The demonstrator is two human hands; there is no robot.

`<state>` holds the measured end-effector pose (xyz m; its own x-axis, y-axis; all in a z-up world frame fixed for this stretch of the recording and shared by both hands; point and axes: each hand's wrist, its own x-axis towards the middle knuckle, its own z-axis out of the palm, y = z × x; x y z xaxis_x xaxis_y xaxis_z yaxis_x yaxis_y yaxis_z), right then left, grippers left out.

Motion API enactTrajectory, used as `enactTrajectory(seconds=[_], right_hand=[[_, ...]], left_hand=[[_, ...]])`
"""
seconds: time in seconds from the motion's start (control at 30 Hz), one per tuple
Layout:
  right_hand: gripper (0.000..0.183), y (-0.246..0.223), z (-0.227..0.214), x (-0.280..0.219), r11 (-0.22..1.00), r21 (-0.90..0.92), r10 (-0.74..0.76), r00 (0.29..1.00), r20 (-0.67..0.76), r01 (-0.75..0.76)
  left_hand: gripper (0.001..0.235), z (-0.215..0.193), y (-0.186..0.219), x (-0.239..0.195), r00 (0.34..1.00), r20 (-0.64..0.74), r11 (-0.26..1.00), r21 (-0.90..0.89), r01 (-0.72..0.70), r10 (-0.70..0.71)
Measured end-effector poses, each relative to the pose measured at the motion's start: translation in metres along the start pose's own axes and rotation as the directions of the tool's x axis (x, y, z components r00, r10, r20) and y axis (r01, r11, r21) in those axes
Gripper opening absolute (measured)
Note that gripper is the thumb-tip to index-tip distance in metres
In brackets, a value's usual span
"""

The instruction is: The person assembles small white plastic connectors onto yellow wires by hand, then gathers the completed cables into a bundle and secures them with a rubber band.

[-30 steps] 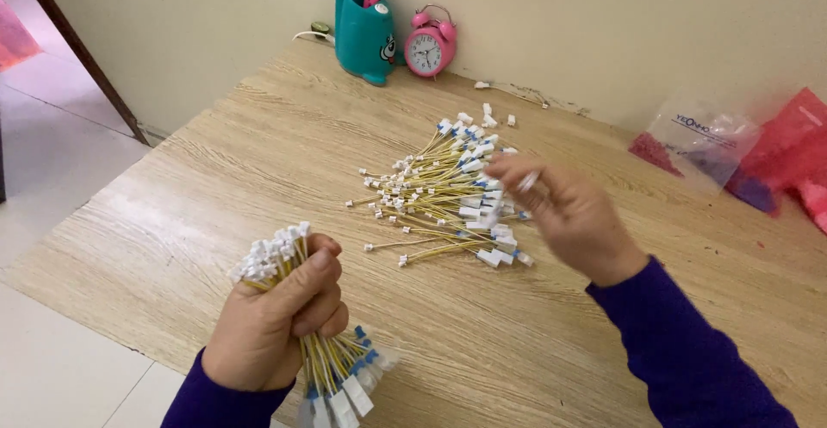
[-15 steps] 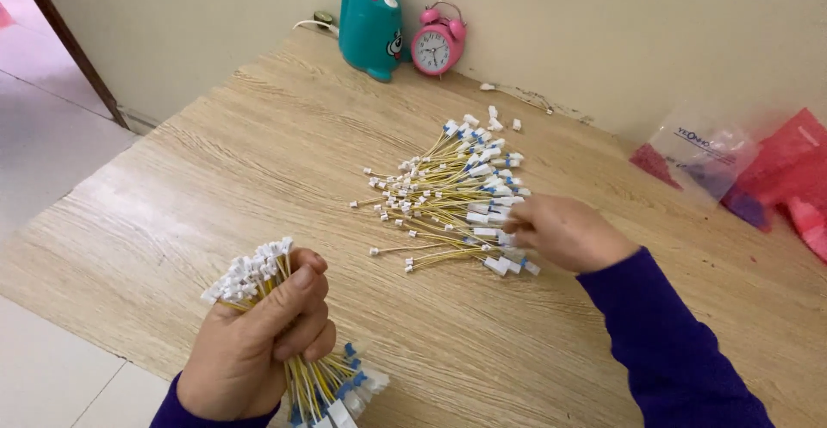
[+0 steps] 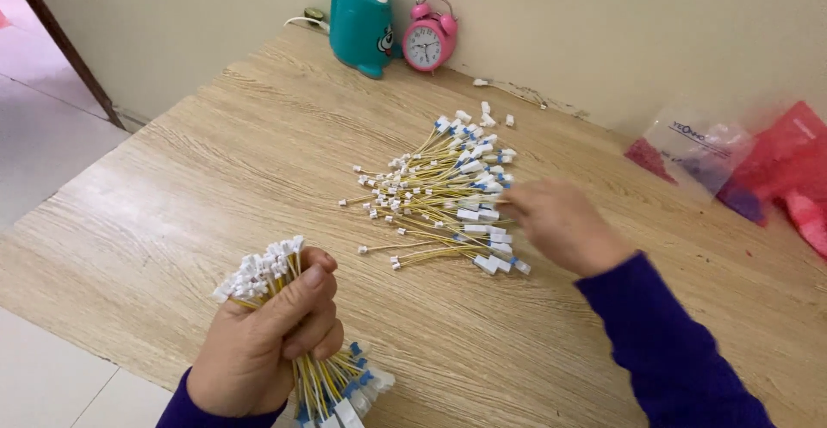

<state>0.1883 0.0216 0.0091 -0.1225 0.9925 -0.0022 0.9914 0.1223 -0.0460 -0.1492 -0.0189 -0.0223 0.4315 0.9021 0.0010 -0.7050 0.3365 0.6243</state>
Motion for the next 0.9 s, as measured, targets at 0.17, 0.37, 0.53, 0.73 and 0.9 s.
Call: enactTrajectory(seconds=[0.17,0.37,0.53,0.73,0.9], right_hand=[[0.024,-0.021,0.012,0.023,0.999,0.022,-0.052,0.992,0.113,0.050],[0.035,-0.026,0.018,0.038,0.998,-0.053,-0.022,0.983,0.180,0.032],[0.023,-0.029,0.017,0.039,1.000,-0.014,-0.020,0.978,0.207,0.024],[0.030,-0.052,-0.013,0.046,0.987,-0.135,0.088,0.996,0.033,-0.083],[0.029,-0.064,0.009,0.056,0.987,-0.154,-0.019,0.987,0.157,0.044]], left_hand=[[0.010,0.002,0.001,-0.003,1.000,-0.018,1.000,0.005,0.015,-0.015],[0.012,-0.006,0.006,-0.003,0.999,-0.042,1.000,0.013,0.009,-0.008],[0.011,-0.005,0.006,-0.003,1.000,-0.007,0.999,-0.040,0.016,-0.016],[0.012,-0.007,0.008,-0.003,1.000,-0.019,0.998,-0.057,0.001,-0.002],[0.012,-0.006,0.007,-0.004,0.999,-0.029,0.997,-0.068,0.021,-0.023]])
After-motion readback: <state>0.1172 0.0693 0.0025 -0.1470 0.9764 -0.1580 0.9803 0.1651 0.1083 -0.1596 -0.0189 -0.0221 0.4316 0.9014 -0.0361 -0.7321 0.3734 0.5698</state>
